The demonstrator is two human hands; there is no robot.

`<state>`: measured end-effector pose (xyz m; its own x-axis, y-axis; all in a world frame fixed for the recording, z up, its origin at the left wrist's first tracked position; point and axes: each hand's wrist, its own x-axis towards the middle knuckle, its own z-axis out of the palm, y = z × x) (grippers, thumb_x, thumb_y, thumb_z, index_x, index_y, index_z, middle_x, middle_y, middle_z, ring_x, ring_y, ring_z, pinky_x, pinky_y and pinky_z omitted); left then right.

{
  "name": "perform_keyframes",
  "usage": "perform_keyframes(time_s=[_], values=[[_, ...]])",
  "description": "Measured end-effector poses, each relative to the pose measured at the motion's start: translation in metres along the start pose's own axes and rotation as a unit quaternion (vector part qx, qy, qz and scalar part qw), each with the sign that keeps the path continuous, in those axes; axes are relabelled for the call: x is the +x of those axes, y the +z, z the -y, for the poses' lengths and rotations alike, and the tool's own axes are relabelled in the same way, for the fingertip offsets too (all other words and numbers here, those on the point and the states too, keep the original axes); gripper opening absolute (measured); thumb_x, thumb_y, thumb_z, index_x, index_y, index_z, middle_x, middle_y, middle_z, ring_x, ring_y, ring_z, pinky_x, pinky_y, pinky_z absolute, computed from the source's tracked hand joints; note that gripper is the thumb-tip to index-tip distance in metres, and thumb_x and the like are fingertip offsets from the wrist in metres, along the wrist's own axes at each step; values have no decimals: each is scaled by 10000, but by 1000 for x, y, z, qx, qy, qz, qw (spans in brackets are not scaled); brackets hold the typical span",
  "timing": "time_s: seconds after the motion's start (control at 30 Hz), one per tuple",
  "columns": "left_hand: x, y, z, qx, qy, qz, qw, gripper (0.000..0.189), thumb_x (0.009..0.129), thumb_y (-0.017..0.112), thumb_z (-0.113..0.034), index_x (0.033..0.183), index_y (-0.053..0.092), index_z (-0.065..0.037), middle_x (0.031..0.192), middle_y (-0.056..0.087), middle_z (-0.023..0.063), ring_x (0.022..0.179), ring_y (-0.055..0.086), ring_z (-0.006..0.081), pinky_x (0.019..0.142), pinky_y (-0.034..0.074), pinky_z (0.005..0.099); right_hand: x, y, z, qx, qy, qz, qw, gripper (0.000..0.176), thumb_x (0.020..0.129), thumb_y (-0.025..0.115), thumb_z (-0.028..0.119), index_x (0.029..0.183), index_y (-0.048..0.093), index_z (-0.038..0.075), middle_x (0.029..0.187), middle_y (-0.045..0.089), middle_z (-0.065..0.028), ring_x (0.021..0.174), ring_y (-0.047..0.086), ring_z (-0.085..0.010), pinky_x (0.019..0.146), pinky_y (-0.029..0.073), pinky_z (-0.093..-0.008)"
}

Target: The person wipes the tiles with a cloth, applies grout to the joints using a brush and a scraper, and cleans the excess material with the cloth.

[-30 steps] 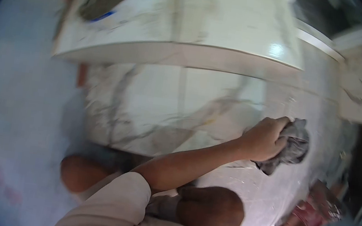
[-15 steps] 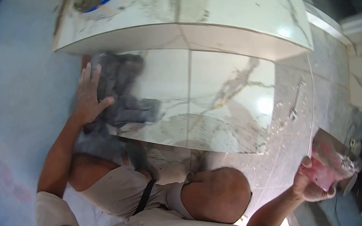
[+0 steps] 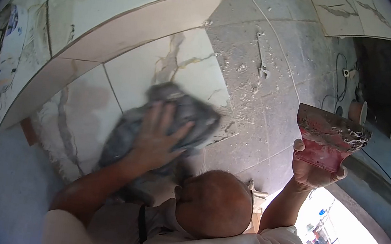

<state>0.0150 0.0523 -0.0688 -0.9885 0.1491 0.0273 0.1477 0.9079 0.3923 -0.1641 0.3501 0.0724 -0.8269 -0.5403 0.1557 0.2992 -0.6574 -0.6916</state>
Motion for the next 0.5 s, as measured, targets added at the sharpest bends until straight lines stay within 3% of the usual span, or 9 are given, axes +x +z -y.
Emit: perform_keyframes(time_s=[0.03, 0.1, 0.13, 0.17, 0.2, 0.23, 0.27, 0.4, 0.5], values=[[32, 20, -20, -30, 29, -64, 997, 803, 728, 768, -433, 1434, 471, -191, 1512, 286, 324, 1381, 278, 544, 1110, 271, 619, -2, -1, 3, -1, -9, 4, 1000, 686, 824, 681, 320, 1461, 441, 234, 1509, 411, -83, 1322, 428, -328, 900, 458, -526], [103, 60, -64, -56, 84, -149, 984, 638, 782, 706, -262, 1374, 507, -138, 1452, 387, 281, 1277, 413, 474, 1039, 355, 609, -2, -1, 9, 6, -9, 18, 1000, 683, 831, 676, 315, 1465, 435, 234, 1514, 404, -87, 1330, 421, -338, 912, 449, -530], [139, 101, -87, -93, 122, -132, 979, 566, 803, 693, -254, 1328, 530, -121, 1389, 455, 224, 1197, 481, 432, 980, 399, 608, -5, -1, 14, -10, -15, 34, 999, 678, 839, 672, 311, 1468, 433, 233, 1524, 386, -98, 1343, 407, -349, 920, 441, -524], [179, 105, -105, -255, 139, -140, 946, 482, 850, 675, -259, 1286, 560, -90, 1317, 511, 201, 1140, 533, 399, 961, 439, 564, -7, 0, 16, -24, -23, 55, 998, 672, 846, 668, 308, 1470, 430, 232, 1533, 369, -108, 1355, 393, -361, 927, 433, -517], [214, 77, -119, -362, 105, -26, 926, 427, 890, 654, -278, 1249, 582, -59, 1254, 549, 213, 1137, 547, 400, 975, 462, 497, -5, 7, 19, -23, -26, 51, 998, 667, 860, 659, 308, 1478, 422, 221, 1545, 338, -126, 1363, 378, -371, 936, 418, -489], [228, 62, -130, -457, 68, -43, 886, 417, 903, 643, -284, 1232, 593, -33, 1222, 568, 224, 1132, 555, 407, 980, 474, 467, -5, 14, 26, -39, -32, 65, 997, 670, 854, 668, 294, 1473, 426, 213, 1541, 339, -128, 1363, 371, -365, 932, 416, -481], [234, 56, -142, -479, 62, -122, 867, 413, 895, 649, -276, 1204, 587, -10, 1193, 567, 218, 1110, 558, 407, 951, 478, 485, -7, 18, 34, -58, -42, 74, 995, 672, 849, 677, 279, 1469, 431, 204, 1536, 340, -129, 1363, 364, -359, 927, 414, -473], [180, -32, -105, -531, 47, -218, 817, 308, 889, 646, -177, 1116, 578, 20, 1048, 581, 227, 959, 590, 386, 851, 471, 475, -11, 20, 61, -59, -56, 83, 993, 687, 817, 714, 239, 1447, 448, 166, 1500, 376, -129, 1350, 366, -343, 918, 412, -469], [95, -103, -41, -460, -11, -175, 870, 334, 887, 644, -140, 1167, 576, 29, 1034, 591, 210, 943, 598, 346, 863, 467, 425, -5, 15, 56, -23, -73, 53, 996, 722, 770, 758, 215, 1421, 457, 127, 1462, 406, -122, 1326, 383, -301, 890, 409, -457]])
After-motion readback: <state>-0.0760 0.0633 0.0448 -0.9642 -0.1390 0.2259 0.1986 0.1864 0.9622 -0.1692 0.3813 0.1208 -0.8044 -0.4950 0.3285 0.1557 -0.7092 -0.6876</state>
